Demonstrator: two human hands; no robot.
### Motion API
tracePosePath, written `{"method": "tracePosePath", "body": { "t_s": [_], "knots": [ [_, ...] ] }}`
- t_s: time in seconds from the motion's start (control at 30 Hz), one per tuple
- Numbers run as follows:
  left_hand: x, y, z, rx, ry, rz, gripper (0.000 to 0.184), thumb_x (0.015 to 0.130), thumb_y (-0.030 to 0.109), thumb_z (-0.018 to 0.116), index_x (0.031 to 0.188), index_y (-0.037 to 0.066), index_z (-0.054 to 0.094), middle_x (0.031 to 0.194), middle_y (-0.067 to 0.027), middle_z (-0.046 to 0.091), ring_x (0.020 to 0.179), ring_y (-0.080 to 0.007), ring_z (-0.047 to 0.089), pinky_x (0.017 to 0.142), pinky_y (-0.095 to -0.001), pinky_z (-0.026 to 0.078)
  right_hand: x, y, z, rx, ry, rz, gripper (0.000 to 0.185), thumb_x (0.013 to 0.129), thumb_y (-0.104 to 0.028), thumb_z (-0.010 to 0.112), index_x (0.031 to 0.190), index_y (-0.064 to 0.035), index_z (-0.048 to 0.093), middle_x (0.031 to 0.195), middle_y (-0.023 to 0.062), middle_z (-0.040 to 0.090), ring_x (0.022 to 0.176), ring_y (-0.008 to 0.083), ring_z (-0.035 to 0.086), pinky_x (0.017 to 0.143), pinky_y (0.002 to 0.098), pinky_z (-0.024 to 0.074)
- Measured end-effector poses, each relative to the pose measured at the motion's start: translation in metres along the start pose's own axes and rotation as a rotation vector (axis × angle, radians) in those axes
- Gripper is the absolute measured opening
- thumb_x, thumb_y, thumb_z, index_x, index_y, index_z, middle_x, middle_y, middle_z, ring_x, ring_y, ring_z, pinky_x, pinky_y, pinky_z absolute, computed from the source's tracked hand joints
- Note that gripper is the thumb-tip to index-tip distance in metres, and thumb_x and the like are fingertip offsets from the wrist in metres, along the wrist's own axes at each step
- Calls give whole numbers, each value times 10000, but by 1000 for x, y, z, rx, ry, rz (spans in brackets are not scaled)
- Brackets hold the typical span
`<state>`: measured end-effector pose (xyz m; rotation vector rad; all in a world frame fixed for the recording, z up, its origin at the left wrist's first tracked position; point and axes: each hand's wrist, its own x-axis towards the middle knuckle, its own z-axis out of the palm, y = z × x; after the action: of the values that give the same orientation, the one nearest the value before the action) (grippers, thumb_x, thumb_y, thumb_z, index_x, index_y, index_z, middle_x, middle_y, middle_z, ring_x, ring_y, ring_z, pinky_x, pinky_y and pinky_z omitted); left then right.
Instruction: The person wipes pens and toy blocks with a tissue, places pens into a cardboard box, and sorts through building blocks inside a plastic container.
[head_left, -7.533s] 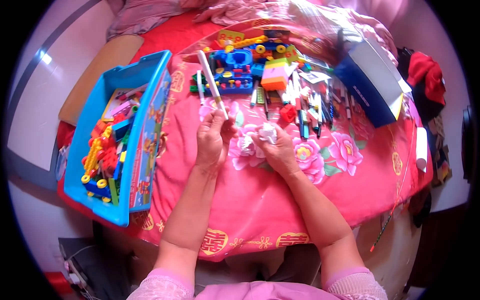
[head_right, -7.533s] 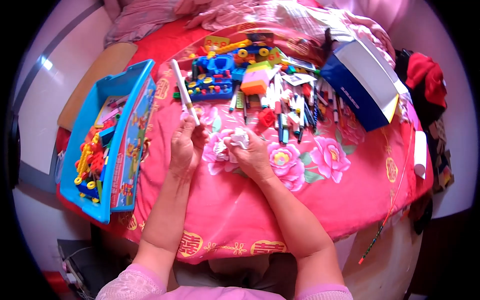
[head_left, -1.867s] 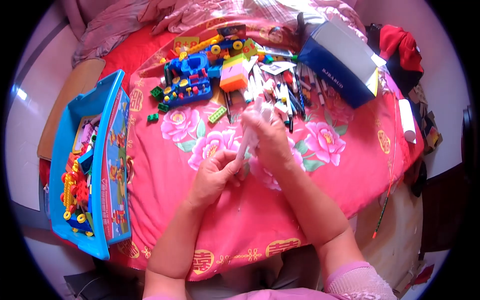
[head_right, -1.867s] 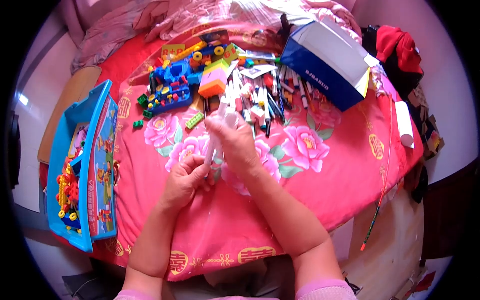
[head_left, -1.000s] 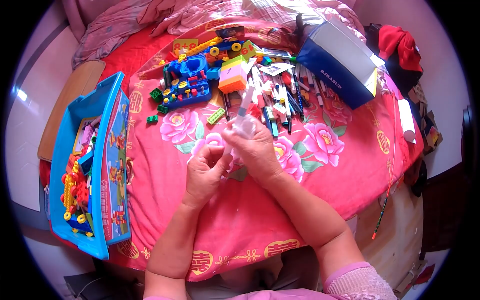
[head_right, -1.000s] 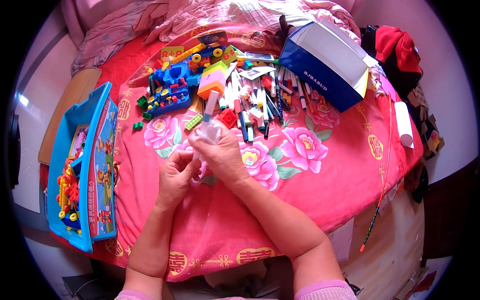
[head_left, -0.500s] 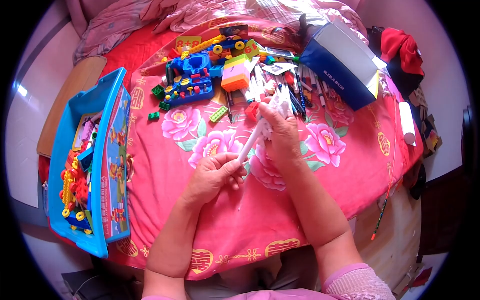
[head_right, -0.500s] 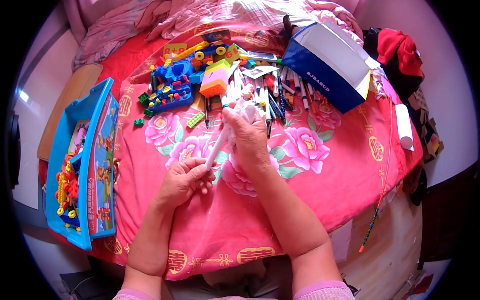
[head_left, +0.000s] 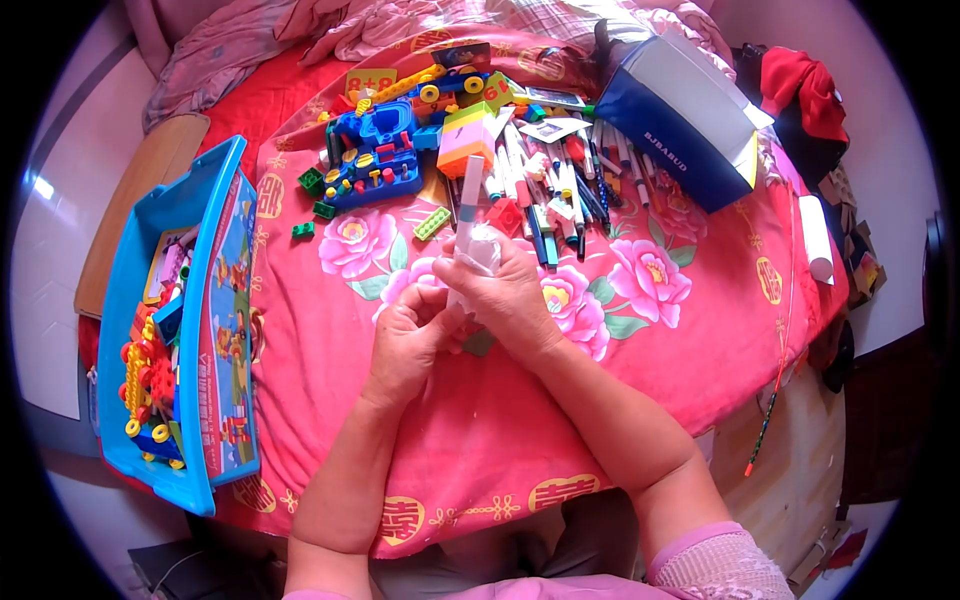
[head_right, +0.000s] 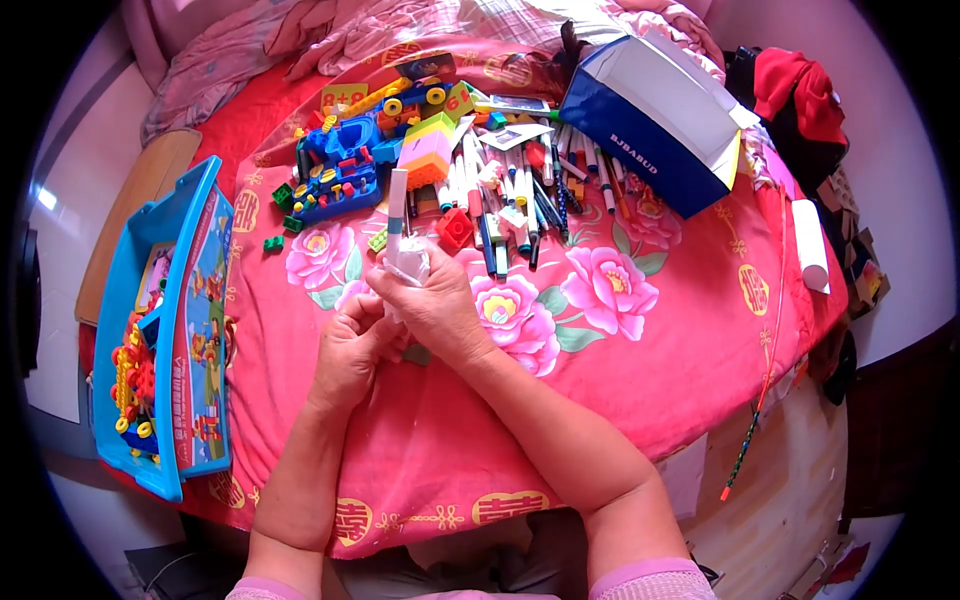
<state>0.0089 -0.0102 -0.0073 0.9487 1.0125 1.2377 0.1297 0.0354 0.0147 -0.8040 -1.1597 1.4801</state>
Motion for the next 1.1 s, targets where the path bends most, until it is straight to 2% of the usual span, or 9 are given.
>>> {"method": "tracePosePath", "body": {
  "t_s": [0.13, 0.17, 0.27, 0.37, 0.47, 0.67, 0.73, 0.9, 1.1],
  "knots": [
    [-3, -2, 2, 131, 22, 4, 139, 808, 116, 628, 870, 47, 524, 751, -25, 599, 630, -62, 543, 540, -193, 442, 5, -7, -6, 179, 178, -84, 202, 784, -160, 657, 935, -61, 568, 774, -23, 564, 660, 44, 512, 574, 195, 419],
    [-3, -3, 5, 137, 49, 39, 125, 794, 64, 632, 842, 48, 517, 702, -6, 573, 561, -60, 523, 493, -182, 426, 8, -8, -9, 173, 208, -111, 203, 781, -140, 660, 938, -58, 561, 773, -21, 567, 661, 46, 518, 571, 197, 427],
    [-4, -6, 5, 369, 67, 150, 110, 814, 86, 612, 860, 40, 523, 707, -11, 574, 558, -66, 523, 495, -185, 429, 12, -1, -17, 117, 222, -132, 201, 782, -119, 658, 944, -58, 554, 772, -19, 571, 654, 44, 521, 560, 197, 433],
    [-5, 4, 6, 116, -43, -70, 124, 841, 141, 588, 872, 27, 548, 725, -8, 583, 602, -59, 533, 520, -191, 437, 12, -6, -18, 180, 209, -116, 184, 789, -122, 643, 941, -59, 560, 776, -17, 561, 675, 48, 521, 565, 195, 423],
    [-6, 7, 5, -66, -126, -168, 144, 853, 157, 575, 908, 24, 558, 721, -7, 582, 612, -60, 537, 525, -187, 434, 12, -8, -19, 245, 188, -95, 175, 792, -121, 634, 940, -61, 564, 780, -17, 554, 701, 47, 521, 582, 190, 416],
    [-2, -2, 3, 23, 50, 52, 137, 850, 148, 579, 921, 33, 560, 719, -8, 581, 611, -55, 525, 509, -181, 412, 3, 3, -2, -15, -10, -55, 157, 795, -102, 616, 916, -47, 533, 754, -16, 559, 660, 39, 516, 555, 216, 435],
    [-1, -5, -1, 6, 34, 108, 139, 842, 147, 593, 917, 35, 558, 730, -1, 585, 611, -47, 514, 507, -177, 400, -1, 7, 4, -83, -41, -58, 165, 792, -99, 619, 920, -41, 534, 764, -10, 565, 654, 45, 526, 545, 210, 440],
    [-1, -1, 3, 130, 58, 164, 144, 839, 153, 599, 911, 38, 553, 735, 6, 585, 609, -39, 504, 511, -172, 398, -2, -1, 1, -57, 1, -85, 186, 785, -96, 625, 941, -39, 540, 777, -3, 575, 671, 51, 533, 566, 213, 447],
    [-4, 3, 1, 99, -96, -16, 163, 870, 169, 542, 930, 18, 558, 697, -11, 560, 565, -71, 516, 493, -194, 413, 14, -7, -21, 246, 134, -64, 184, 795, -126, 639, 946, -60, 558, 788, -9, 576, 671, 52, 528, 575, 197, 423]
  ]
}}
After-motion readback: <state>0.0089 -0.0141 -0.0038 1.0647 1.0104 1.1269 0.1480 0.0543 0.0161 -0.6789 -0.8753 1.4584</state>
